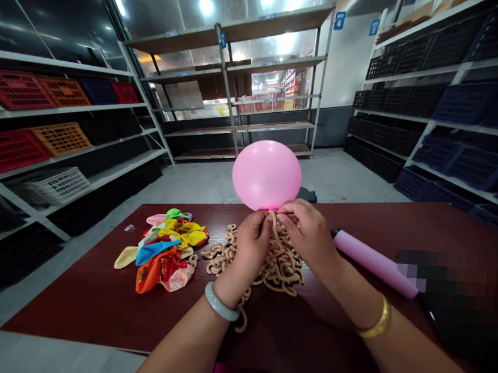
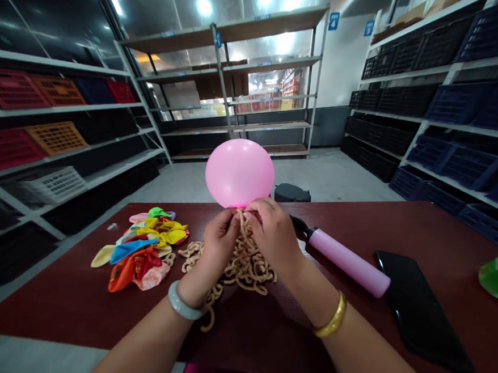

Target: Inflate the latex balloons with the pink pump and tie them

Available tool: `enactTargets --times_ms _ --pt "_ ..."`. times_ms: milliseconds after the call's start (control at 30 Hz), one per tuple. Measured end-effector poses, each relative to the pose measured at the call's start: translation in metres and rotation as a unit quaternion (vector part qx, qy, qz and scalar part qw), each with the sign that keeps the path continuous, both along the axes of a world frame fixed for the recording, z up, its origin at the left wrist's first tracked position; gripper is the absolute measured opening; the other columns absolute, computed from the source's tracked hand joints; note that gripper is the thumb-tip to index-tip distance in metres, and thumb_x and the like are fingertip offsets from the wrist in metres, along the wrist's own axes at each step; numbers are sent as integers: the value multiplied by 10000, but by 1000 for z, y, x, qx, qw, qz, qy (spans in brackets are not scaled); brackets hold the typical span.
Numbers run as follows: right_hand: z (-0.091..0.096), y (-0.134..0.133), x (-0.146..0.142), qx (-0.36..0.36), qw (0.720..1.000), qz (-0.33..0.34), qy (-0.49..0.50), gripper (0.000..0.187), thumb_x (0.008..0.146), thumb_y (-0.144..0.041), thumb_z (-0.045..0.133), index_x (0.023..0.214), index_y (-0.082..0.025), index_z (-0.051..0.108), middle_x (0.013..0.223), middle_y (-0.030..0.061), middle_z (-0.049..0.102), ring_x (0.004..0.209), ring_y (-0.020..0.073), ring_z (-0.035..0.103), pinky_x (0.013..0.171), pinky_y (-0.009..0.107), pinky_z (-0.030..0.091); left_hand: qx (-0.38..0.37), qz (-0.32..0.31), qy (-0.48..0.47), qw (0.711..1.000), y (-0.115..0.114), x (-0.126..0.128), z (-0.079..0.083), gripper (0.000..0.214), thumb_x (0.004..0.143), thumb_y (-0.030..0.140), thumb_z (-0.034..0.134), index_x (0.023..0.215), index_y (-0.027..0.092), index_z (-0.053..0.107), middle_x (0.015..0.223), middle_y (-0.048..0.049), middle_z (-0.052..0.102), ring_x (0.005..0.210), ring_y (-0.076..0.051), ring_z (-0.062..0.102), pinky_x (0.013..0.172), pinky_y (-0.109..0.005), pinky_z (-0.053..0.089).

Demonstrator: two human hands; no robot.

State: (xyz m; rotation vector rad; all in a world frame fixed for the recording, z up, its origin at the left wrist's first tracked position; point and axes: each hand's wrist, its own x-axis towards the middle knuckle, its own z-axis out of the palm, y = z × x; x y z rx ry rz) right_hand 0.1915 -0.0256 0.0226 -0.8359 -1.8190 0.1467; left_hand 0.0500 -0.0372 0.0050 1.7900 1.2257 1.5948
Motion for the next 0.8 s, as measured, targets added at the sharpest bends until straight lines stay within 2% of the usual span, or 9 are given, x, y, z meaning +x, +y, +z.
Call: enactTargets --times_ms 100,267,433,567,700,800 --pt "-1 2 0 -27 1000 -2 7 53 860 -207 553 898 -207 590 891 63 628 866 205 577 760 347 476 9 8 9 1000 -1 1 -1 150 871 239 544 881 206 690 808 -40 646 748 -165 544 724 -238 384" --pt "-1 2 -1 -47 999 -6 8 30 833 -201 578 804 -209 583 822 39 607 770 177 558 687 309 462 5 12 -22 1000 -1 2 -3 123 838 206 581 855 211 702 798 -40 649 743 -166 546 725 -235 392" --pt "1 -6 -3 10 998 -20 -52 93 875 -231 532 792 -210 570 841 47 614 780 181 554 723 326 442 1 10 -33 999 0 1 -5 141 847 214 564 877 205 701 834 -44 674 764 -168 569 746 -246 418" --pt "0 -8 -4 31 996 -3 -81 129 918 -217 457 868 -207 576 927 69 628 870 199 570 788 343 441 -17 -25 -75 997 1 2 -9 160 858 237 552 906 199 699 849 -37 680 773 -164 576 736 -243 432" --pt "-2 -6 -3 14 999 14 -36 65 901 -228 495 908 -218 558 886 49 630 820 184 578 751 327 453 -20 -23 -97 995 0 3 -11 144 850 247 568 878 196 700 817 -30 671 759 -159 573 732 -238 433" --pt "-3 -3 -2 -35 998 39 28 76 855 -251 582 925 -224 572 879 35 639 798 171 593 707 299 472 -10 -30 -89 996 -1 2 -10 148 849 243 572 900 201 704 851 -39 674 788 -167 579 758 -246 432"
